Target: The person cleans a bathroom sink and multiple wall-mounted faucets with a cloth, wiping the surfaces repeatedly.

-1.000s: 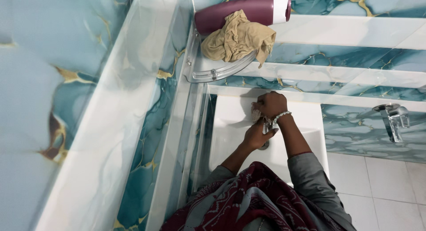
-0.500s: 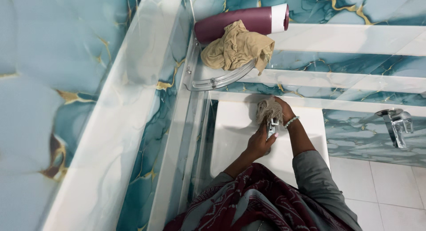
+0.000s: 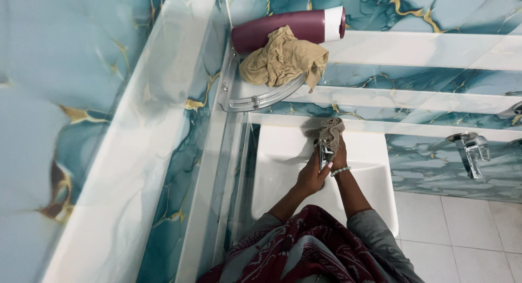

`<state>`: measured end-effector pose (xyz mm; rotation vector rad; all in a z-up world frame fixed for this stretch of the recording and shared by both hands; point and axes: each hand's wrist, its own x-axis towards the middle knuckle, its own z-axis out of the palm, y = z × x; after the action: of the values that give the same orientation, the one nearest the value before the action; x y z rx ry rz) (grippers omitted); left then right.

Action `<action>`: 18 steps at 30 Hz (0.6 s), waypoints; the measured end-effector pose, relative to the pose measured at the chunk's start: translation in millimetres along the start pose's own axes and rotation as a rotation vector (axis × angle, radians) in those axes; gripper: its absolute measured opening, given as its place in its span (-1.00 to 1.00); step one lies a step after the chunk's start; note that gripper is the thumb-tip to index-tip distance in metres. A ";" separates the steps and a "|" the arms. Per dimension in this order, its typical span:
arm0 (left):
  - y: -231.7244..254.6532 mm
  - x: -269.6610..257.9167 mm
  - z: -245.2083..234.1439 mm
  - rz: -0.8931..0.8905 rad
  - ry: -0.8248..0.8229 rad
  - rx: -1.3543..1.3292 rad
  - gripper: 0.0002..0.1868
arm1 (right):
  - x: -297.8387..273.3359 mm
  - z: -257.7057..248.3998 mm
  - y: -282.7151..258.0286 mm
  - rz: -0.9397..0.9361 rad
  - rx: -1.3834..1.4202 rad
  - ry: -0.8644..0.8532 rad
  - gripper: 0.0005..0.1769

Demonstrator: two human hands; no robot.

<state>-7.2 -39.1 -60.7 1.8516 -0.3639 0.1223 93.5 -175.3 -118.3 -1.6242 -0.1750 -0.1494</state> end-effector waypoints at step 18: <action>-13.5 -1.3 6.1 -0.140 -0.037 0.002 -0.24 | -84.3 -8.8 -82.4 0.291 -0.375 0.029 -0.64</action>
<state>-4.8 -41.1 -75.3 1.8774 -0.2585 -0.0076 -5.7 -181.2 -54.4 -1.9988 0.1209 0.0210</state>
